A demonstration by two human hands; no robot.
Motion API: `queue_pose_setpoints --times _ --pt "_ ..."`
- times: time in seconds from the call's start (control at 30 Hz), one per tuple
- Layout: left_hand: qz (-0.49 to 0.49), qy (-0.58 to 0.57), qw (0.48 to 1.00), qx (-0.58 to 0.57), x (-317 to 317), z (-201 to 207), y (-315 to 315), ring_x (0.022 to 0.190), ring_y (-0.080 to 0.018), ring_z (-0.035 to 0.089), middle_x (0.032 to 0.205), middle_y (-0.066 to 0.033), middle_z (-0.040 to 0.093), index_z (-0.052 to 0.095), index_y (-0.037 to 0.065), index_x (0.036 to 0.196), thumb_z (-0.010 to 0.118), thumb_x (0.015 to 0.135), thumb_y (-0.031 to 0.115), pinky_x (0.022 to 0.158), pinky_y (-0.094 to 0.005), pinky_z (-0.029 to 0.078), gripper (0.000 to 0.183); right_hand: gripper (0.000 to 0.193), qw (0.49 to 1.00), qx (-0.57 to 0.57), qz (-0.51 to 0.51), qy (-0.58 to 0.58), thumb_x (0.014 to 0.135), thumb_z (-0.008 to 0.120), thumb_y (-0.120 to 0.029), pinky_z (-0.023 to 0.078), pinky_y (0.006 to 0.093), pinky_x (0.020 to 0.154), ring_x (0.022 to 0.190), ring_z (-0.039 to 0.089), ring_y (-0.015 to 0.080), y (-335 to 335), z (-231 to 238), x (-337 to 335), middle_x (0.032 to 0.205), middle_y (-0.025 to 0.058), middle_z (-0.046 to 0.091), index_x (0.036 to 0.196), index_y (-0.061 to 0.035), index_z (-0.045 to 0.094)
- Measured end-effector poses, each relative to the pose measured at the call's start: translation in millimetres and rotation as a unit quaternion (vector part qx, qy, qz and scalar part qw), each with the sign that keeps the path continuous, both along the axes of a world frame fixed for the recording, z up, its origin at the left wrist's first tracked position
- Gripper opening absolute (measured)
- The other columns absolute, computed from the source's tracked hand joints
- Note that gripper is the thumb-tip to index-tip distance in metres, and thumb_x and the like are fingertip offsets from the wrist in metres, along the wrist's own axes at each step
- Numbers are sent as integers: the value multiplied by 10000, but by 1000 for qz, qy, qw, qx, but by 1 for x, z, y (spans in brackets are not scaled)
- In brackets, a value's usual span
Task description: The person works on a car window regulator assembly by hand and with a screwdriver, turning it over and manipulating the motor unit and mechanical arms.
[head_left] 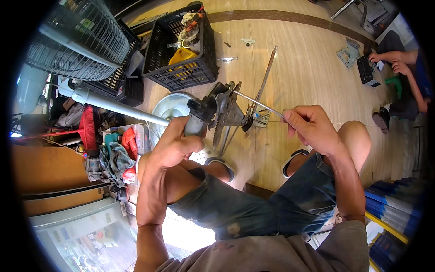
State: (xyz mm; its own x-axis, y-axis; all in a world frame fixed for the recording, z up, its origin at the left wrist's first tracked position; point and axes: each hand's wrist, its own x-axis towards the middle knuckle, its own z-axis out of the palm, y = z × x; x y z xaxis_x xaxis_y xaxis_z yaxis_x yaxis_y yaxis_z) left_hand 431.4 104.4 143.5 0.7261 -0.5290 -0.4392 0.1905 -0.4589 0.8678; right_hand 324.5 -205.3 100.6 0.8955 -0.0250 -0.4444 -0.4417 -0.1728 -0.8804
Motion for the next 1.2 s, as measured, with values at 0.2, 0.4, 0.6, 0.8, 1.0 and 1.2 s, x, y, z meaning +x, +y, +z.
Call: queue_pose_setpoints --times 0.2,0.4,0.6,0.8,1.0,1.2 --pt "2 -3 1000 -17 4 -6 0 478 -96 459 604 -30 525 577 -6 793 596 683 64 436 -259 324 131 341 868 -248 -56 -426 960 645 -342 341 196 416 534 495 32 10 -16 3 743 39 631 994 -4 671" --pt "11 -3 1000 -20 3 -5 -1 474 -95 447 605 -32 521 573 -4 787 595 673 70 433 -258 319 138 321 992 99 -66 28 968 632 -325 337 195 418 541 480 21 5 10 3 735 36 622 1006 -9 672" --pt "12 -6 1000 -17 7 -5 -3 471 -101 444 608 -35 521 574 -11 798 602 655 80 430 -257 316 173 285 907 -206 -45 -363 961 647 -261 360 220 426 542 498 39 11 -15 3 792 36 636 1013 19 659" --pt "17 -6 1000 -16 8 -4 -4 462 -107 455 614 -47 521 571 -27 799 607 621 91 420 -250 323 216 278 975 -46 -61 -210 960 652 -243 401 213 518 575 501 51 13 3 4 775 24 629 988 34 662" --pt "30 -10 999 -17 9 -6 -4 461 -114 464 635 -64 527 573 -37 814 622 620 85 418 -238 338 234 311 991 -100 -29 -89 915 674 -275 484 288 601 644 598 126 12 7 4 709 99 647 929 36 659" --pt "46 -1 999 -24 10 -7 -5 463 -115 456 645 -69 531 574 -43 858 632 634 70 420 -231 336 257 340 947 -151 -76 -275 954 647 -330 414 216 559 586 462 46 17 -7 6 685 -4 592 993 8 651"
